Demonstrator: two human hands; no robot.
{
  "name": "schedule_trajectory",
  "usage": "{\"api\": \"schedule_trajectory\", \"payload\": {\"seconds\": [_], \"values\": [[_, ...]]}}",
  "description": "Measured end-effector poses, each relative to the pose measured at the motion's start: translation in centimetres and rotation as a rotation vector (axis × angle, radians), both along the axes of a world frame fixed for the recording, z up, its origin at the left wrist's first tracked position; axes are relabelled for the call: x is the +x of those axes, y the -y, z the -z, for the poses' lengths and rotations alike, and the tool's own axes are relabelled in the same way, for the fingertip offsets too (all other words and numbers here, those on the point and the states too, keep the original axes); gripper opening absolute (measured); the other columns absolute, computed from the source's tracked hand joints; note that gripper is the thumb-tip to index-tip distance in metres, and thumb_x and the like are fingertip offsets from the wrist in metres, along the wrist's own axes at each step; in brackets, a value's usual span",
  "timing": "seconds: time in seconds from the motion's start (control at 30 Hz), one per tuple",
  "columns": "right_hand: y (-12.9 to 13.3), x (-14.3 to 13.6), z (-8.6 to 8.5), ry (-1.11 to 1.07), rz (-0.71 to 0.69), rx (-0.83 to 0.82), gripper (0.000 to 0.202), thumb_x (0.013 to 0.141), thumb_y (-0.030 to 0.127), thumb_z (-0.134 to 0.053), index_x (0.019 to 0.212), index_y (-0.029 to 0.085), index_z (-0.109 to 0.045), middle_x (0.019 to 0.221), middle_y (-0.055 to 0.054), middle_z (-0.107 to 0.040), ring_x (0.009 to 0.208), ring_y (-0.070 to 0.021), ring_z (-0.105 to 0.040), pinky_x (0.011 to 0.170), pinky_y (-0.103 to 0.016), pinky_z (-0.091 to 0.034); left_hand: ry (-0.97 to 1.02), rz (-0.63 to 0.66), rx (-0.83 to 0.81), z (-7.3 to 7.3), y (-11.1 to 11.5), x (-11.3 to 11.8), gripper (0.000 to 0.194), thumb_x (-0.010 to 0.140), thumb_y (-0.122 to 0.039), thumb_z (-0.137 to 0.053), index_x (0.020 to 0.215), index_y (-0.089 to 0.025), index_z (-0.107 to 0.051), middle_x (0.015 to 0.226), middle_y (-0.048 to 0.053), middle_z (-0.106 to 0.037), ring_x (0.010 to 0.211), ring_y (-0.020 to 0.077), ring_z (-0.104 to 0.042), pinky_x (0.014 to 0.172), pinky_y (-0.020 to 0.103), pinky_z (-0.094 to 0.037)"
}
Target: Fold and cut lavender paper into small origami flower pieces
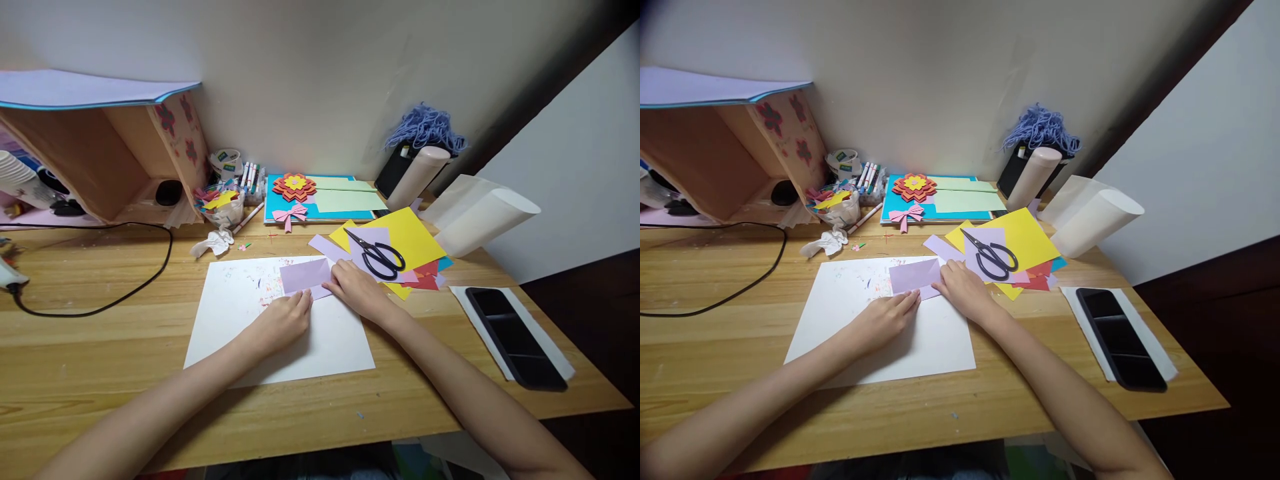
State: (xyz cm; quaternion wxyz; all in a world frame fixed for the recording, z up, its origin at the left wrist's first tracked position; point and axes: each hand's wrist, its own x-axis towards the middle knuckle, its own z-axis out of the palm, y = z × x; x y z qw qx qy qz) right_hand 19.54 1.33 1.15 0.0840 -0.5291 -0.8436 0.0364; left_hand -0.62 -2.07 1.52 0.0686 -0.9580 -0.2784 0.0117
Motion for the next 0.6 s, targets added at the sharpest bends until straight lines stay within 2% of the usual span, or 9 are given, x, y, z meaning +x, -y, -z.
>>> {"api": "schedule_trajectory", "payload": {"seconds": [0.07,0.13,0.27,0.33,0.4,0.5,0.6], "values": [[0.1,0.0,-0.3,-0.031,-0.023,0.039,0.011,0.087,0.027,-0.054,0.083,0.017,-0.052,0.086,-0.008,-0.057,0.080,-0.0223,-0.051,0.067,-0.032,-0.040,-0.022,0.016,0.018,-0.1,0.1,0.0,0.034,0.083,0.000,-0.039,0.111,-0.001,-0.057,0.119,0.023,-0.057,0.095,0.0257,-0.062,0.065,0.033,-0.055],[0.2,-0.1,-0.6,-0.038,-0.103,0.070,0.006,0.087,0.020,-0.051,0.086,0.017,-0.055,0.090,-0.009,-0.057,0.082,-0.0221,-0.051,0.067,-0.031,-0.039,-0.028,0.019,0.021,0.0,0.2,0.0,0.036,0.084,0.001,-0.036,0.114,0.000,-0.056,0.121,0.024,-0.056,0.099,0.0268,-0.062,0.065,0.033,-0.055],[0.5,0.0,-0.6,-0.042,-0.400,0.011,0.024,0.091,0.014,-0.038,0.087,0.019,-0.060,0.089,-0.007,-0.060,0.077,-0.0195,-0.051,0.066,-0.030,-0.036,-0.009,-0.008,0.003,0.5,0.3,0.0,0.041,0.085,0.000,-0.031,0.121,0.001,-0.051,0.126,0.027,-0.052,0.106,0.0289,-0.059,0.067,0.036,-0.056],[0.6,0.1,-0.5,-0.067,-0.490,-0.032,0.027,0.092,0.014,-0.036,0.088,0.020,-0.062,0.088,-0.006,-0.062,0.077,-0.0185,-0.052,0.066,-0.029,-0.036,-0.014,-0.019,0.005,0.6,0.4,0.0,0.044,0.084,0.001,-0.030,0.123,0.001,-0.050,0.127,0.027,-0.050,0.109,0.0293,-0.058,0.069,0.035,-0.056],[0.5,0.3,-0.6,-0.080,-0.521,-0.055,0.027,0.092,0.013,-0.037,0.089,0.020,-0.063,0.089,-0.006,-0.063,0.078,-0.0180,-0.054,0.066,-0.029,-0.037,-0.038,-0.025,0.018,0.6,0.5,0.1,0.045,0.082,0.002,-0.032,0.123,0.001,-0.050,0.127,0.026,-0.051,0.111,0.0290,-0.057,0.072,0.034,-0.056],[0.6,0.5,-1.1,-0.090,-0.494,-0.100,0.026,0.090,0.012,-0.040,0.087,0.021,-0.064,0.090,-0.006,-0.064,0.080,-0.0171,-0.056,0.066,-0.028,-0.039,-0.074,-0.020,0.042,0.3,0.6,0.3,0.043,0.080,0.003,-0.036,0.120,0.003,-0.053,0.124,0.027,-0.053,0.110,0.0294,-0.058,0.073,0.033,-0.056],[0.6,0.7,-1.7,-0.090,-0.448,-0.157,0.026,0.088,0.011,-0.042,0.083,0.021,-0.065,0.089,-0.005,-0.065,0.080,-0.0162,-0.057,0.064,-0.026,-0.040,-0.124,-0.029,0.042,-0.3,0.9,0.6,0.040,0.079,0.002,-0.039,0.115,0.005,-0.056,0.120,0.030,-0.055,0.105,0.0315,-0.061,0.065,0.032,-0.056]]}}
